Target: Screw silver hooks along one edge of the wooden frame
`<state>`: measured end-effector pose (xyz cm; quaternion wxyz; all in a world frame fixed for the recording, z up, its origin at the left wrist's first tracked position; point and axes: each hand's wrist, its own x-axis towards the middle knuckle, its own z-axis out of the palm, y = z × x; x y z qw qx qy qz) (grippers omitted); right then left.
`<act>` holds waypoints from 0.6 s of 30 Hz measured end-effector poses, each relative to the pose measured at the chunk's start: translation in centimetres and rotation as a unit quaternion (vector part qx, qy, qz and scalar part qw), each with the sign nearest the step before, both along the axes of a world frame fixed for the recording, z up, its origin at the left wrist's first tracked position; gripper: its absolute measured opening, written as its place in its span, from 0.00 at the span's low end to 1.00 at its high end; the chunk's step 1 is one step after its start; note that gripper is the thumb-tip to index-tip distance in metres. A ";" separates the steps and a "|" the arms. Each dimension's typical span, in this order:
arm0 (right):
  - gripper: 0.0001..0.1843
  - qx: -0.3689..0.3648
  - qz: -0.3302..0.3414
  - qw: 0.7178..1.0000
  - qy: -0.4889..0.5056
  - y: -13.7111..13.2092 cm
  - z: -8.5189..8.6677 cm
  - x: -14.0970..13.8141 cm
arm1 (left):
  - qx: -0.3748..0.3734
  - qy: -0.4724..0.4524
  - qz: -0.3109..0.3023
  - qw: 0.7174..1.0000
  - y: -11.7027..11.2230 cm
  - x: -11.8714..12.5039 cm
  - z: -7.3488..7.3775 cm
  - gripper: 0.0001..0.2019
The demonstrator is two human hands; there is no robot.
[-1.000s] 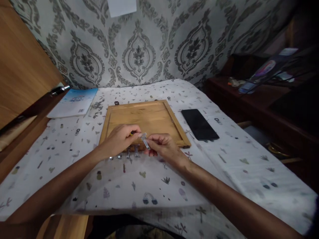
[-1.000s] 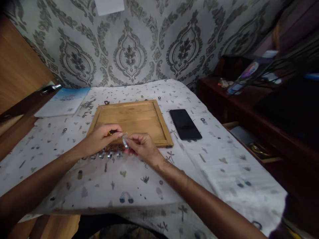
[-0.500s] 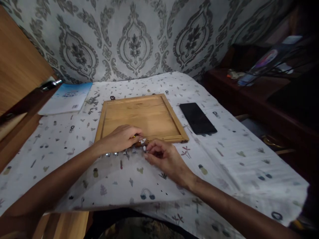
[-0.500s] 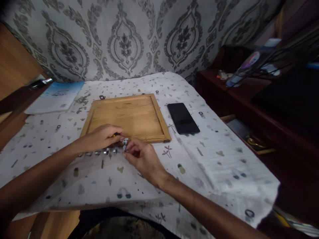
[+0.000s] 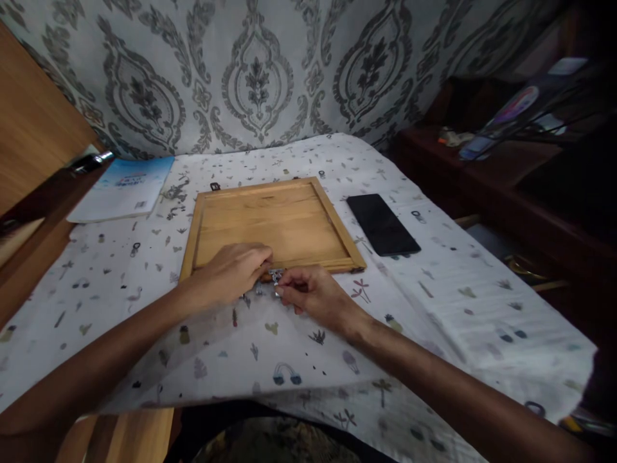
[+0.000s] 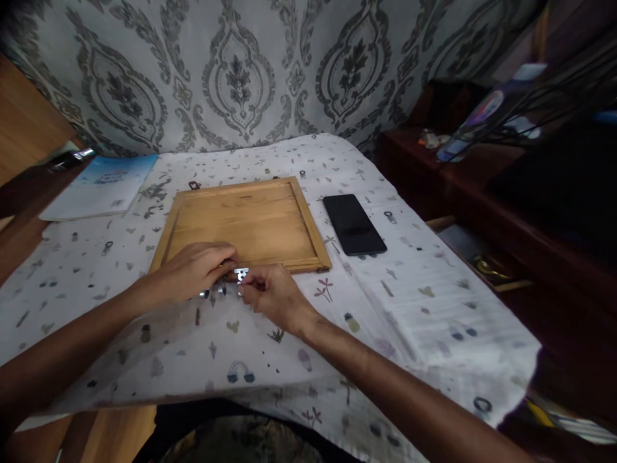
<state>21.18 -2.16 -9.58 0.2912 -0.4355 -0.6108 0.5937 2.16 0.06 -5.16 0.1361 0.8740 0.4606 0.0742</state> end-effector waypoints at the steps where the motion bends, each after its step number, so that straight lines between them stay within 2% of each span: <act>1: 0.08 -0.014 0.005 1.000 -0.002 0.1 0.2 0.0 | 0.018 -0.001 -0.002 1.000 -0.2 -0.2 0.1 0.11; 6: 0.10 -0.057 0.019 0.998 -0.032 0.4 1.5 0.2 | 0.112 -0.039 -0.053 0.992 -1.0 -1.2 0.5 0.12; 9: 0.12 -0.084 0.032 0.995 -0.036 0.4 2.0 0.1 | 0.159 -0.025 -0.098 0.982 -1.2 -1.8 0.6 0.15; 13: 0.15 -0.100 0.047 0.994 -0.024 0.5 2.1 -0.2 | 0.170 0.034 -0.142 0.975 -1.4 -2.4 0.3 0.16; 18: 0.15 -0.119 0.034 0.992 -0.007 0.7 2.0 -0.6 | 0.181 0.022 -0.156 0.971 -1.5 -2.9 -0.3 0.17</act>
